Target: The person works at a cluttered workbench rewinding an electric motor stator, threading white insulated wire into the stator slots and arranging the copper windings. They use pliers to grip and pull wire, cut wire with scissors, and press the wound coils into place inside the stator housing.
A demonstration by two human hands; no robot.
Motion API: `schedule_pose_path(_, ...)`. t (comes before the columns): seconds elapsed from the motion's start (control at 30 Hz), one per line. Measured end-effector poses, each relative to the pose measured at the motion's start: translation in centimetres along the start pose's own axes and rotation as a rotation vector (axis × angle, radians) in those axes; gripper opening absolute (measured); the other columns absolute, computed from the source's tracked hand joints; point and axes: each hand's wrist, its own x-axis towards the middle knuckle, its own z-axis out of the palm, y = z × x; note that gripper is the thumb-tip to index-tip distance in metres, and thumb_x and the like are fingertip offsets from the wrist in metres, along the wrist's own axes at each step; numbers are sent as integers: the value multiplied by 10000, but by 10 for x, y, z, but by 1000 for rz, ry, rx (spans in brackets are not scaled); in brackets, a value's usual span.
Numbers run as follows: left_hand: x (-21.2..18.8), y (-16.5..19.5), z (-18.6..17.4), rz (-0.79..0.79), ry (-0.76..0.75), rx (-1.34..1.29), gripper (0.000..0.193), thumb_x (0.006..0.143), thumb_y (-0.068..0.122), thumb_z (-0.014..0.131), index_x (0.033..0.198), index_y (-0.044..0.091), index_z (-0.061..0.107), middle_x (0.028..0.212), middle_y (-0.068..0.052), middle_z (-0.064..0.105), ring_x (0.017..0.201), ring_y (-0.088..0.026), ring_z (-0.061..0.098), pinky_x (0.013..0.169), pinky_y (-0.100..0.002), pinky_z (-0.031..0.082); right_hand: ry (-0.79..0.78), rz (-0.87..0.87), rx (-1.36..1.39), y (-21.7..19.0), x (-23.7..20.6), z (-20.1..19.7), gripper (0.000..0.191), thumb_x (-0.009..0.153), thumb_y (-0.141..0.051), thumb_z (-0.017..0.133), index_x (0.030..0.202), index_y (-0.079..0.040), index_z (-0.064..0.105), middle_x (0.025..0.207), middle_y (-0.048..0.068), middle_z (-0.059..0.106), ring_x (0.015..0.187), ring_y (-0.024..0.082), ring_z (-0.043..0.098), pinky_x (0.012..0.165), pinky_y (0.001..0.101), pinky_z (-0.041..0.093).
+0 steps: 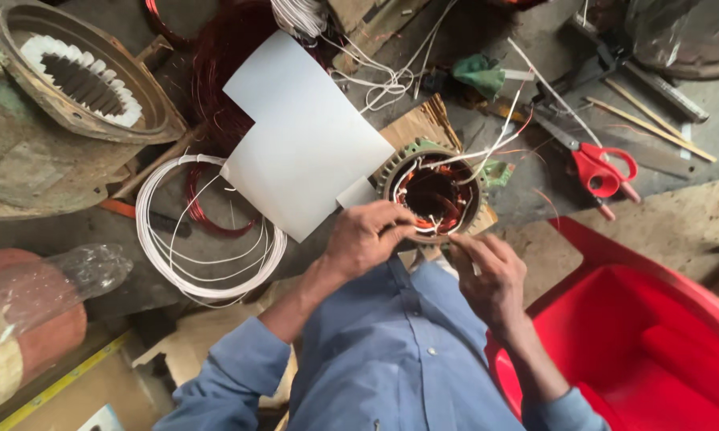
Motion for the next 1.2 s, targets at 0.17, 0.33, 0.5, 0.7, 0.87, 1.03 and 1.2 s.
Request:
schedule_pose_path(0.17, 0, -1, -7, -97, 82, -41, 130, 909, 147, 770, 1015, 73, 761, 985, -74, 781, 889, -213, 781, 765, -315, 606, -35, -232, -134, -1, 13, 15, 374, 775, -204, 847, 1118, -109, 731, 979, 58, 695, 878, 253, 618, 762, 396, 429)
schedule_pose_path(0.33, 13, 1, 3, -191, 49, -142, 135, 920, 156, 728, 1015, 68, 766, 973, -79, 791, 887, -182, 789, 779, -295, 608, -15, -276, -120, -5, 21, 32, 296, 847, -235, 849, 1106, -170, 723, 1005, 7, 702, 903, 218, 607, 827, 393, 410)
schedule_pose_path(0.5, 34, 6, 32, -184, -85, -139, 169, 861, 202, 748, 971, 85, 800, 901, -88, 794, 805, -197, 788, 749, -307, 606, -184, -429, -118, -2, 8, 24, 372, 755, -148, 740, 1124, -125, 705, 1042, 54, 696, 1006, 268, 624, 871, 444, 403)
schedule_pose_path(0.7, 53, 4, 37, -480, -315, -226, 232, 869, 191, 684, 1070, 113, 770, 918, -97, 801, 753, -209, 792, 729, -319, 629, -259, -479, -73, -6, -6, 20, 466, 770, -94, 703, 1235, -93, 668, 1238, 96, 693, 1139, 293, 623, 938, 458, 439)
schedule_pose_path(0.87, 27, -3, -1, -184, -169, -30, 282, 898, 95, 630, 1154, 136, 739, 1049, -74, 769, 908, -228, 770, 806, -336, 606, -266, -398, -23, -5, -9, 16, 504, 771, -35, 658, 1272, -80, 658, 1294, 99, 697, 1066, 270, 637, 894, 431, 480)
schedule_pose_path(1.03, -17, 9, -12, 31, -279, 234, 275, 796, 69, 674, 1056, 138, 730, 995, -72, 701, 833, -295, 711, 689, -389, 573, -198, -283, -100, 4, 8, 12, 457, 869, 0, 658, 1315, -97, 678, 1120, 73, 697, 918, 261, 630, 794, 417, 469)
schedule_pose_path(1.2, -28, 10, 12, 130, -170, 357, 171, 837, 68, 711, 989, 142, 738, 972, -43, 708, 818, -263, 710, 695, -399, 560, -237, -286, -274, 8, 31, 13, 384, 829, -98, 734, 1212, -101, 700, 1035, 80, 671, 909, 276, 620, 774, 418, 452)
